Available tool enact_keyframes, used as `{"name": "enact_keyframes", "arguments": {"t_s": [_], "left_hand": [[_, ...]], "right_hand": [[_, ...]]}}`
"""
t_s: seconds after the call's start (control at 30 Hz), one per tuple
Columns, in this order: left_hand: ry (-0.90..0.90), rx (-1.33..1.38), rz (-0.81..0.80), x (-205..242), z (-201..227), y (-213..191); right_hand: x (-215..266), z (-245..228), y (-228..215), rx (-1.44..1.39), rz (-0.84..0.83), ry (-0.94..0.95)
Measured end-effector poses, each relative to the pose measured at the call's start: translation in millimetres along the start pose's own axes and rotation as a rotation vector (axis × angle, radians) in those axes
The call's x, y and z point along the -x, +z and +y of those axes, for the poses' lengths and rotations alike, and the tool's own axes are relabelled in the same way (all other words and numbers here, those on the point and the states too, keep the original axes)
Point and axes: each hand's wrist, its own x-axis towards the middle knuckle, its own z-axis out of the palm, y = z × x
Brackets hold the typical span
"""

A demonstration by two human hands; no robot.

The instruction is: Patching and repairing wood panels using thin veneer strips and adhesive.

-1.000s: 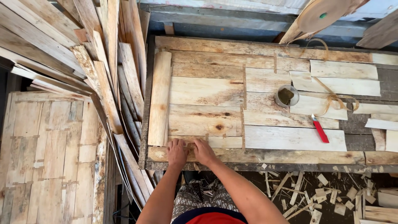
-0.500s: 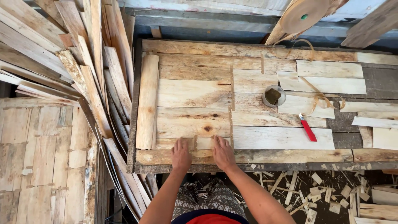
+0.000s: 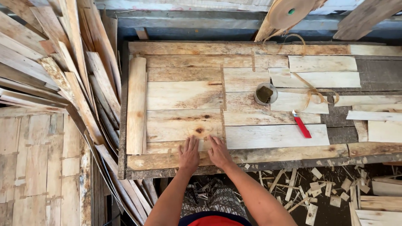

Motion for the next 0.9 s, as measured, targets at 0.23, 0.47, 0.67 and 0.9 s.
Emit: {"name": "enact_keyframes", "arguments": {"t_s": [0.23, 0.47, 0.67, 0.9], "left_hand": [[-0.014, -0.064, -0.088, 4.8, 6.5, -16.7], [-0.01, -0.021, -0.016, 2.5, 3.3, -5.3], [-0.037, 0.023, -0.022, 7.3, 5.2, -16.2], [-0.025, -0.032, -0.015, 3.8, 1.9, -7.8]], "right_hand": [[12.5, -58.9, -53.1, 0.237, -0.138, 0.04], [13.1, -52.3, -43.5, 0.264, -0.134, 0.055], [22.3, -54.6, -41.1, 0.284, -0.094, 0.008], [19.1, -49.3, -43.2, 0.262, -0.159, 0.022]]}}
